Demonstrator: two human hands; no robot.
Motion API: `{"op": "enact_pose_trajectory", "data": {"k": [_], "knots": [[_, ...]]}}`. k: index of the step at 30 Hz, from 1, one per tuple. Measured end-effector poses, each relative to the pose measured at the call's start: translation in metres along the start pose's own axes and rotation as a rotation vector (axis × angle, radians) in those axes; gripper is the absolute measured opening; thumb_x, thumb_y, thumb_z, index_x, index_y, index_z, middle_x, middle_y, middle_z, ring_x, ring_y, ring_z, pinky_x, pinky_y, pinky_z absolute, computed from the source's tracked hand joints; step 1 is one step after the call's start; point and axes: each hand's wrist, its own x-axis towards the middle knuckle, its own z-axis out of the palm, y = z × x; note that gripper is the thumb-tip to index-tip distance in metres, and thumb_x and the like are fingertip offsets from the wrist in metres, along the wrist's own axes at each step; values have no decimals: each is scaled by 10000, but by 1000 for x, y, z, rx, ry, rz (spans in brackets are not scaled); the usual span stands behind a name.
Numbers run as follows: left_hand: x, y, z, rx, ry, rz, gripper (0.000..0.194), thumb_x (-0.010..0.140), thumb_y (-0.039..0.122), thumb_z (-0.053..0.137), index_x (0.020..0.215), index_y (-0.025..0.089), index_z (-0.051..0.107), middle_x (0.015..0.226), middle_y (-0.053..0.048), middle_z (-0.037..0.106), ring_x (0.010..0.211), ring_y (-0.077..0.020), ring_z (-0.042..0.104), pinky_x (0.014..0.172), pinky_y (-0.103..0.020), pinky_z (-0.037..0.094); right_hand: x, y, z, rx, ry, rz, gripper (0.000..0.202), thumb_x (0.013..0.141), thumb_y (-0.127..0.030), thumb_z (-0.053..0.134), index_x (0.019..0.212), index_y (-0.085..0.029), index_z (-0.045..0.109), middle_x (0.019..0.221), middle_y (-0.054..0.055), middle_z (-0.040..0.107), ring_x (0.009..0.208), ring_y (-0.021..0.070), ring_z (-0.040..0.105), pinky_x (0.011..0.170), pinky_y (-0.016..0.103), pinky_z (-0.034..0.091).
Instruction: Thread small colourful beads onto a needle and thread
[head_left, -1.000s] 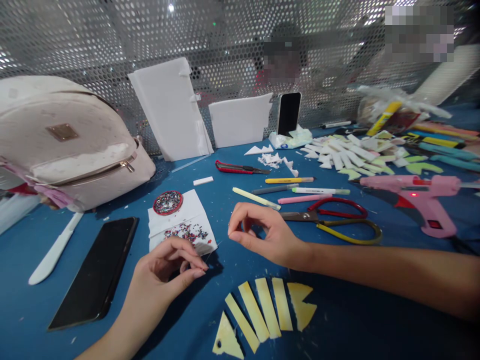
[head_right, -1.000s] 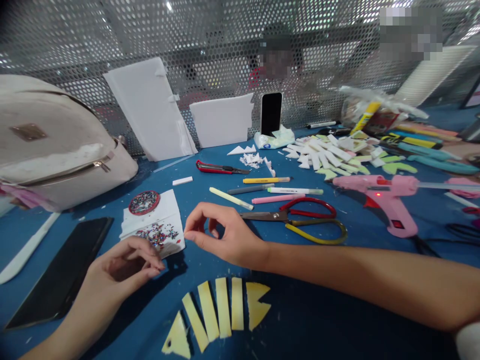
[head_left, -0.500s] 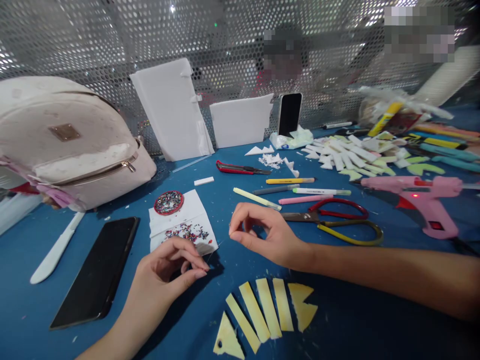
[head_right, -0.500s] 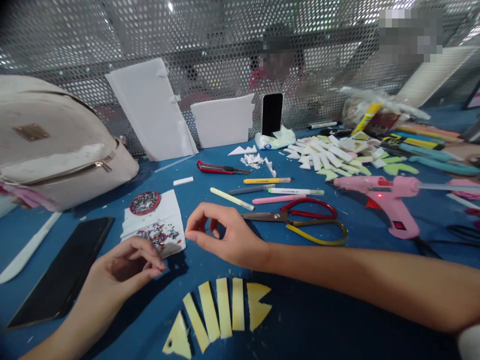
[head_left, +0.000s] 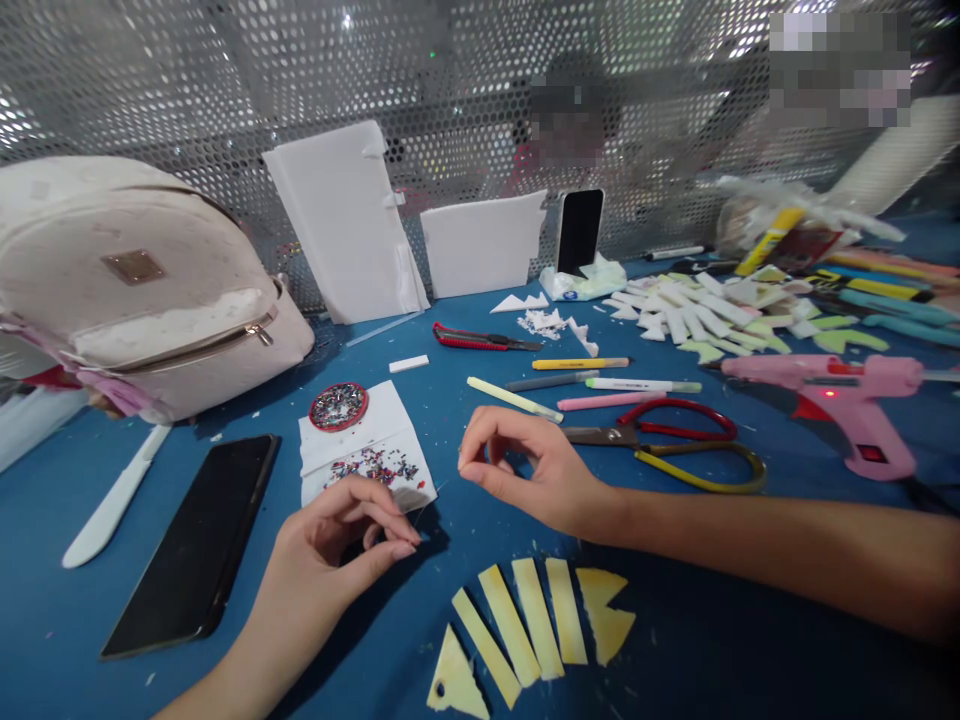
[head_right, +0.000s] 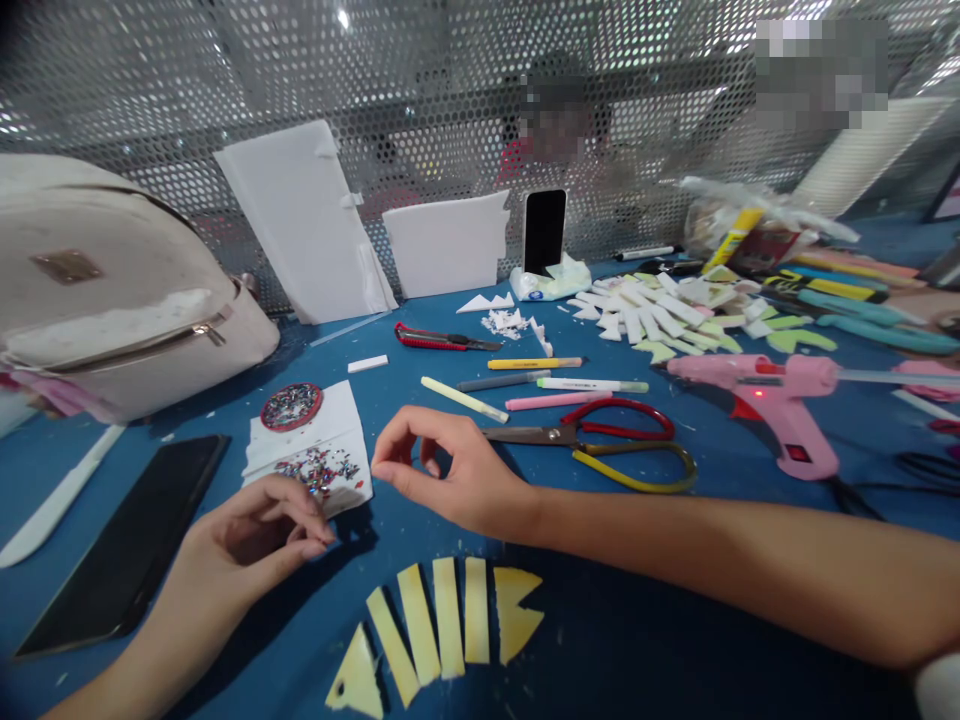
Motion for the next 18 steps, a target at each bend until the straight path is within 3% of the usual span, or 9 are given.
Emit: {"op": "enact_pose_trajectory", "data": {"k": [13,18], "knots": [[0,0,0,29,1,11,186,735,237,819,813,195,656,719,-20,724,709,-188,689,665,-273,519,0,0,0,-2,2,-3,80,936,-205,650,867,-166,643,819,8,614,649,87,501,542,213,389],[1,1,-2,27,54,35,142,750,224,799,799,218,665,723,4,723,727,-171,702,689,-249,542,0,0,1,0,-4,3,65,930,-194,649,870,-170,643,819,5,613,640,85,492,544,216,385]]}}
